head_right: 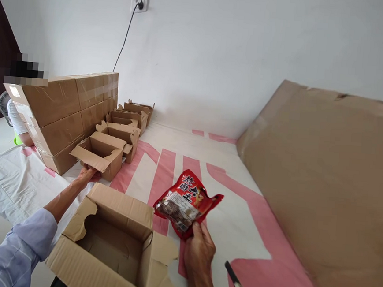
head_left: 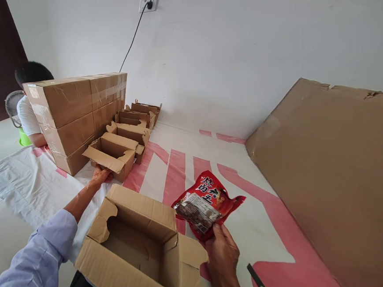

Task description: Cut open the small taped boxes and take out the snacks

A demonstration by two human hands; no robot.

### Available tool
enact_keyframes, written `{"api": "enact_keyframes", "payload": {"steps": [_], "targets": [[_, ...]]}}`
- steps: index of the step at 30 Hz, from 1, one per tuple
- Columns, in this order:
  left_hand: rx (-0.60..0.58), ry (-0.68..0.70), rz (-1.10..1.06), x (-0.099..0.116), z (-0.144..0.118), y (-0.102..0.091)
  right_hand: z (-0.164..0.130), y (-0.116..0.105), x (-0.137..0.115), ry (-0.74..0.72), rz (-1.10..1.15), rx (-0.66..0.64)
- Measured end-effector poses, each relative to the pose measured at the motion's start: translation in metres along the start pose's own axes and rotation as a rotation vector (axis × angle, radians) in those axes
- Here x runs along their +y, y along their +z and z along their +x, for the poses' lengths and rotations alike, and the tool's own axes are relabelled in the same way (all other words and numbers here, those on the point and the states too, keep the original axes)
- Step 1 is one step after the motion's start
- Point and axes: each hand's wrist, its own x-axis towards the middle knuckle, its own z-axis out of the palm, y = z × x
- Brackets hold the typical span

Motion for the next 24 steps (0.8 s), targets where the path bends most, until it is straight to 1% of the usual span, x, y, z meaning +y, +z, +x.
{"api": "enact_keyframes", "payload": {"steps": [4, 7, 10, 12, 14, 15, 17, 18, 20, 21, 22, 24], "targets": [[-0.087, -0.002, 0.101, 0.004, -0.022, -0.020, 0.001, 0.003, -0.005, -0.052, -0.039, -0.031], [-0.113, 0.013, 0.186, 0.009, -0.041, -0.037, 0.003, 0.010, -0.012, -0.068, -0.038, -0.075], [-0.150, 0.066, 0.256, 0.020, -0.064, -0.053, 0.003, 0.017, -0.019, -0.091, -0.070, -0.087], [-0.170, 0.124, 0.279, 0.032, -0.086, -0.061, 0.001, 0.017, -0.021, -0.089, -0.079, -0.113], [-0.201, 0.246, 0.303, 0.045, -0.116, -0.068, -0.003, 0.015, -0.022, -0.086, -0.071, -0.170], [-0.237, 0.354, 0.330, 0.050, -0.134, -0.071, -0.006, 0.012, -0.021, -0.092, -0.071, -0.204], [-0.390, 0.571, 0.390, 0.058, -0.173, -0.075, -0.011, 0.006, -0.020, -0.107, -0.094, -0.253], [-0.469, 0.648, 0.429, 0.059, -0.192, -0.076, -0.014, 0.003, -0.020, -0.113, -0.115, -0.267], [-0.602, 0.778, 0.584, 0.055, -0.226, -0.074, -0.020, -0.001, -0.020, -0.112, -0.155, -0.272], [-0.641, 0.828, 0.692, 0.051, -0.240, -0.072, -0.023, -0.003, -0.021, -0.104, -0.167, -0.269], [-0.667, 0.864, 0.805, 0.047, -0.251, -0.068, -0.025, -0.004, -0.023, -0.095, -0.175, -0.270], [-0.677, 0.887, 1.017, 0.037, -0.265, -0.060, -0.029, -0.004, -0.028, -0.113, -0.193, -0.287]]}}
